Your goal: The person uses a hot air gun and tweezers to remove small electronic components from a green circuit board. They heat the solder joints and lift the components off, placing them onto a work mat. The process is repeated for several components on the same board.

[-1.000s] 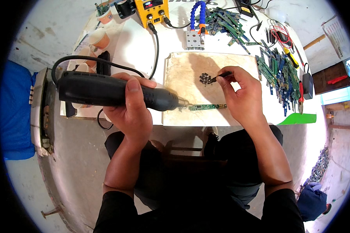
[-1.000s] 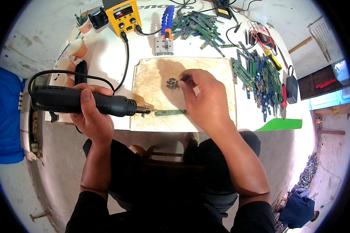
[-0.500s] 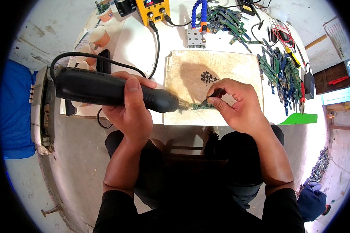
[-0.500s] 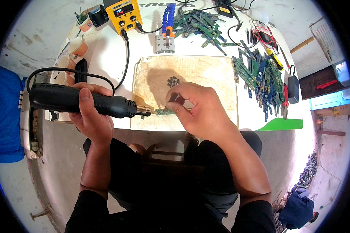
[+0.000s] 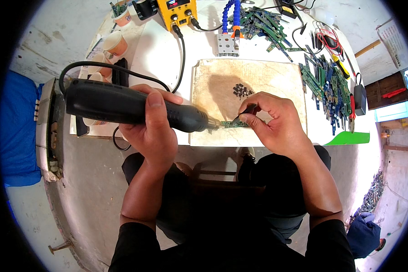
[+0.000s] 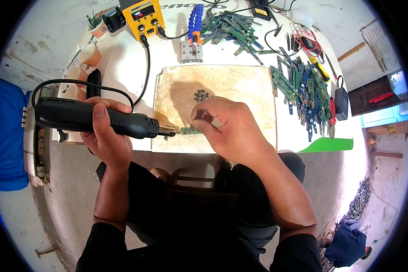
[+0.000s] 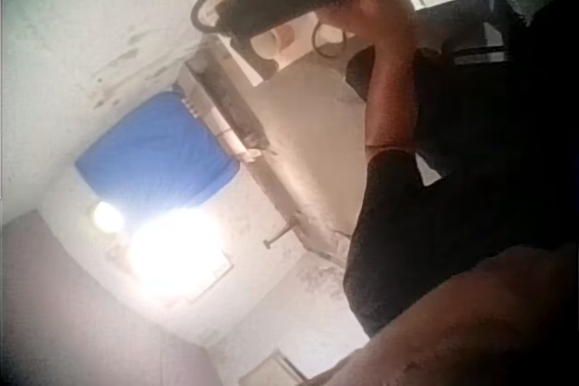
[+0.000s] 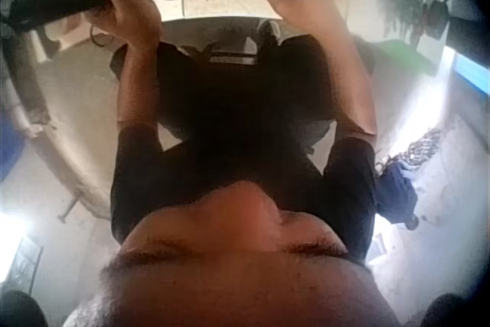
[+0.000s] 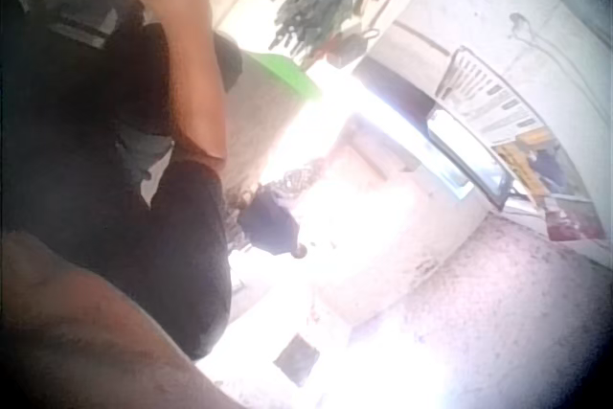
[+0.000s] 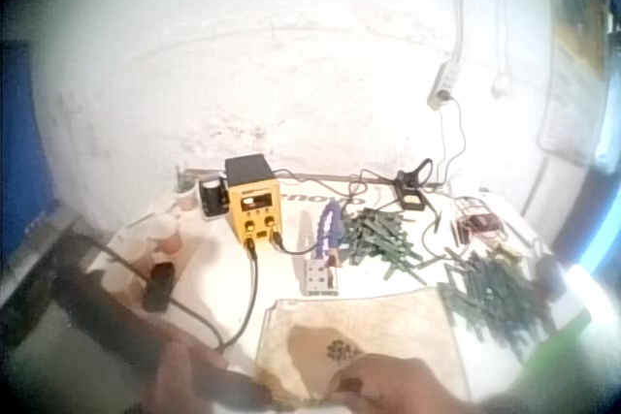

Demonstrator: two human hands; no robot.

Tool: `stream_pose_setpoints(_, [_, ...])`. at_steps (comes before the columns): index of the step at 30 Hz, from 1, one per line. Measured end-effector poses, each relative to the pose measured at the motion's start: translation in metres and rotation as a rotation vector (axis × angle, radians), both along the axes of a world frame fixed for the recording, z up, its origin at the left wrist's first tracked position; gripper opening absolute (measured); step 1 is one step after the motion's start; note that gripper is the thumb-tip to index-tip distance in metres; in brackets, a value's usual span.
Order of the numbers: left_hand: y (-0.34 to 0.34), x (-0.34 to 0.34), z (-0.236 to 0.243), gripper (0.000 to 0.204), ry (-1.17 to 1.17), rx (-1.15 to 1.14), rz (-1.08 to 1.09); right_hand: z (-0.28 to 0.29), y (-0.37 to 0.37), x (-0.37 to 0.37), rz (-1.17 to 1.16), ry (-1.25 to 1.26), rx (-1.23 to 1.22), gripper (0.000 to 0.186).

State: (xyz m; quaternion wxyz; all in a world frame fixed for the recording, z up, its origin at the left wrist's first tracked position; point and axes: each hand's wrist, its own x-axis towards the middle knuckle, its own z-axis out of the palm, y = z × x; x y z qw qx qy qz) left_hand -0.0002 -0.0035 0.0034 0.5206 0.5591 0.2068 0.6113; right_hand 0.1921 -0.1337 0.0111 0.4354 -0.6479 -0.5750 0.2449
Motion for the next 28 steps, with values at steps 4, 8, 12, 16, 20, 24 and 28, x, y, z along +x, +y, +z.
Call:
stream_pose_setpoints(4, [0.0003, 0.0002, 0.0001, 0.013, -0.006, 0.012, -0.001, 0.0009, -0.0001, -0.0003, 0.007, -0.010, 0.009, 0.010])
stream_pose_setpoints(8, [-0.0008, 0.0001, 0.0006, 0.014, 0.001, 0.012, 0.000, 0.0011, -0.0001, 0.0000, 0.020, -0.004, 0.018, 0.010])
stream_pose_setpoints(12, [-0.0006, 0.0001, 0.0001, 0.015, 0.004, 0.015, -0.005, 0.0006, -0.0005, 0.0000, 0.025, -0.007, 0.030, 0.011])
stream_pose_setpoints(16, [-0.0005, 0.0005, -0.0006, 0.014, 0.002, 0.009, 0.003, 0.0010, -0.0004, 0.0001, 0.019, -0.008, 0.020, 0.011])
stream_pose_setpoints(20, [-0.0005, 0.0001, 0.0004, 0.014, 0.002, 0.013, -0.002, 0.0007, -0.0004, -0.0002, 0.010, -0.004, 0.005, 0.011])
stream_pose_setpoints(24, [-0.0009, 0.0016, 0.0014, 0.013, -0.009, 0.012, 0.003, 0.0011, -0.0006, 0.0001, 0.013, -0.013, 0.017, 0.012])
stream_pose_setpoints(28, [0.0005, -0.0011, -0.0008, 0.014, -0.001, 0.022, -0.009, 0.0022, -0.0007, 0.0002, 0.019, -0.007, 0.005, 0.011])
